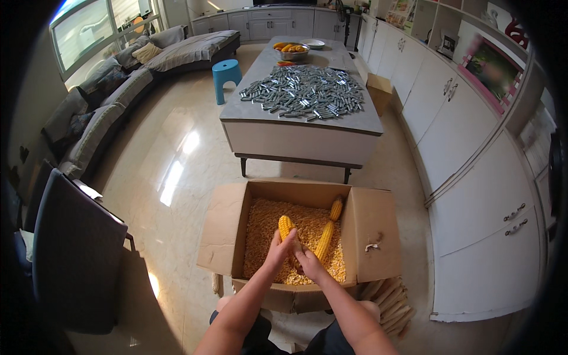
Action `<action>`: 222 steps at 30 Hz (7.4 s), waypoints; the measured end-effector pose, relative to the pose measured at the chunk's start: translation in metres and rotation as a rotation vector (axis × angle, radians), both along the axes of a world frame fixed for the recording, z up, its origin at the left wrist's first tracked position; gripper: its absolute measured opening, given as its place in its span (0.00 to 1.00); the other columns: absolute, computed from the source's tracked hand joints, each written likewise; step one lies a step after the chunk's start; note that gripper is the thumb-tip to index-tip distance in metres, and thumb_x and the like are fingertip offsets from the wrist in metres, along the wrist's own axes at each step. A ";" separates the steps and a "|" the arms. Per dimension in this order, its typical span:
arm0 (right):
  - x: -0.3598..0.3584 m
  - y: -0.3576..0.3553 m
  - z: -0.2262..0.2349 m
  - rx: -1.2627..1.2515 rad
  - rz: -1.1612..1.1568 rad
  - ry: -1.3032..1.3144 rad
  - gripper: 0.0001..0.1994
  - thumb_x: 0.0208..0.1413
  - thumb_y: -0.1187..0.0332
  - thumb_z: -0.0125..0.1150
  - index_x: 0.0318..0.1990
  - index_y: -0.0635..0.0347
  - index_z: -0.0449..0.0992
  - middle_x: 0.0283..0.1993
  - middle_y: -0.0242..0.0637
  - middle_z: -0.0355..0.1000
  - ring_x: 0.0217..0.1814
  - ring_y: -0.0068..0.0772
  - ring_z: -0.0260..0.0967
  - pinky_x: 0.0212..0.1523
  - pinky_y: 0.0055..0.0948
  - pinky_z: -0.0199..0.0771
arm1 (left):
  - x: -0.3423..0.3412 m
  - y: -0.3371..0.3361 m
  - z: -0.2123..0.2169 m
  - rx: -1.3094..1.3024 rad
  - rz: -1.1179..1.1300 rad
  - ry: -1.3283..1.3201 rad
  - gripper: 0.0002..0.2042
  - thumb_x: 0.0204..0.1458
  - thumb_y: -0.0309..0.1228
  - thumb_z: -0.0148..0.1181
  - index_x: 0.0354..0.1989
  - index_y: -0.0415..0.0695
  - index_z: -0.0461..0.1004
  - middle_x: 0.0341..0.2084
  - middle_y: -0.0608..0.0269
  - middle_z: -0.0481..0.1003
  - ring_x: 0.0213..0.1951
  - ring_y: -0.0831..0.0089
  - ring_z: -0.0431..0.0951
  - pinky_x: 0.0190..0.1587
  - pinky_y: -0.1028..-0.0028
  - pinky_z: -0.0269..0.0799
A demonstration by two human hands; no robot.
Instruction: The person sits on the floor and manually removes kernels from dried corn cobs by hand. The kernels are dropped into a cardboard box below, and the stripped cobs are placed aside.
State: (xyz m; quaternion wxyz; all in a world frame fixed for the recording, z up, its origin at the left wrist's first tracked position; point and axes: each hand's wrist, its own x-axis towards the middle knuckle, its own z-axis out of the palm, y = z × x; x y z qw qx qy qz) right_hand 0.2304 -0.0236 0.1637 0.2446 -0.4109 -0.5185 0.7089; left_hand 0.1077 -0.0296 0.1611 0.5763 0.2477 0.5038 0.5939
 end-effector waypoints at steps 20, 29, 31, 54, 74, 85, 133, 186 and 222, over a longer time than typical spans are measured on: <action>0.017 0.031 0.004 0.571 -0.136 -0.330 0.28 0.53 0.45 0.46 0.29 0.70 0.62 0.30 0.58 0.67 0.35 0.55 0.66 0.33 0.41 0.65 | 0.015 -0.015 0.010 -0.173 -0.259 -0.247 0.22 0.55 0.53 0.37 0.41 0.45 0.62 0.26 0.63 0.67 0.23 0.73 0.70 0.23 0.74 0.68; 0.017 0.031 0.002 0.452 -0.177 -0.007 0.21 0.55 0.52 0.46 0.33 0.67 0.63 0.30 0.52 0.68 0.33 0.49 0.67 0.33 0.38 0.65 | 0.015 -0.015 0.010 -0.085 -0.242 -0.121 0.21 0.56 0.52 0.34 0.39 0.45 0.64 0.23 0.62 0.68 0.20 0.71 0.70 0.19 0.73 0.66; 0.014 0.031 0.003 0.463 -0.198 -0.142 0.20 0.56 0.53 0.46 0.33 0.67 0.63 0.29 0.50 0.68 0.32 0.47 0.67 0.33 0.37 0.65 | 0.020 -0.014 -0.001 -0.027 -0.210 0.039 0.21 0.56 0.52 0.34 0.40 0.45 0.63 0.24 0.62 0.68 0.20 0.72 0.70 0.19 0.73 0.67; 0.016 0.034 -0.014 0.240 -0.168 0.044 0.21 0.57 0.53 0.45 0.44 0.66 0.66 0.37 0.42 0.69 0.39 0.27 0.66 0.38 0.26 0.65 | 0.021 -0.020 0.031 -0.079 -0.183 -0.158 0.21 0.56 0.50 0.38 0.41 0.43 0.61 0.30 0.64 0.67 0.25 0.76 0.67 0.24 0.75 0.64; 0.012 0.027 0.013 0.399 -0.297 -0.224 0.20 0.56 0.52 0.48 0.32 0.65 0.65 0.25 0.41 0.66 0.29 0.30 0.65 0.31 0.29 0.64 | 0.029 -0.020 0.007 0.003 -0.186 0.296 0.24 0.57 0.51 0.35 0.46 0.40 0.61 0.32 0.65 0.66 0.32 0.78 0.66 0.34 0.78 0.64; 0.012 0.030 0.000 0.499 -0.194 -0.002 0.17 0.58 0.58 0.43 0.36 0.67 0.64 0.30 0.43 0.67 0.34 0.33 0.66 0.35 0.29 0.64 | 0.020 -0.018 0.014 -0.149 -0.202 -0.205 0.22 0.57 0.51 0.34 0.42 0.43 0.62 0.26 0.62 0.68 0.21 0.75 0.69 0.23 0.74 0.69; 0.005 0.009 0.001 0.057 -0.101 0.323 0.23 0.62 0.65 0.34 0.63 0.61 0.44 0.62 0.37 0.49 0.63 0.27 0.47 0.60 0.24 0.47 | 0.012 -0.006 0.024 0.118 -0.165 0.095 0.20 0.57 0.37 0.45 0.56 0.44 0.53 0.43 0.66 0.63 0.44 0.79 0.63 0.46 0.80 0.60; 0.005 0.013 0.000 -0.085 -0.082 0.360 0.22 0.62 0.65 0.32 0.62 0.60 0.48 0.64 0.36 0.47 0.66 0.27 0.42 0.63 0.24 0.42 | 0.013 -0.002 0.005 0.130 -0.097 0.031 0.17 0.58 0.40 0.40 0.51 0.43 0.56 0.36 0.67 0.63 0.38 0.80 0.62 0.42 0.78 0.60; 0.024 0.035 0.013 0.573 -0.171 -0.310 0.22 0.58 0.53 0.39 0.39 0.66 0.67 0.33 0.53 0.69 0.38 0.54 0.67 0.35 0.41 0.66 | 0.028 -0.014 0.021 0.058 -0.237 -0.157 0.18 0.54 0.36 0.49 0.50 0.44 0.58 0.33 0.68 0.66 0.31 0.82 0.67 0.31 0.81 0.65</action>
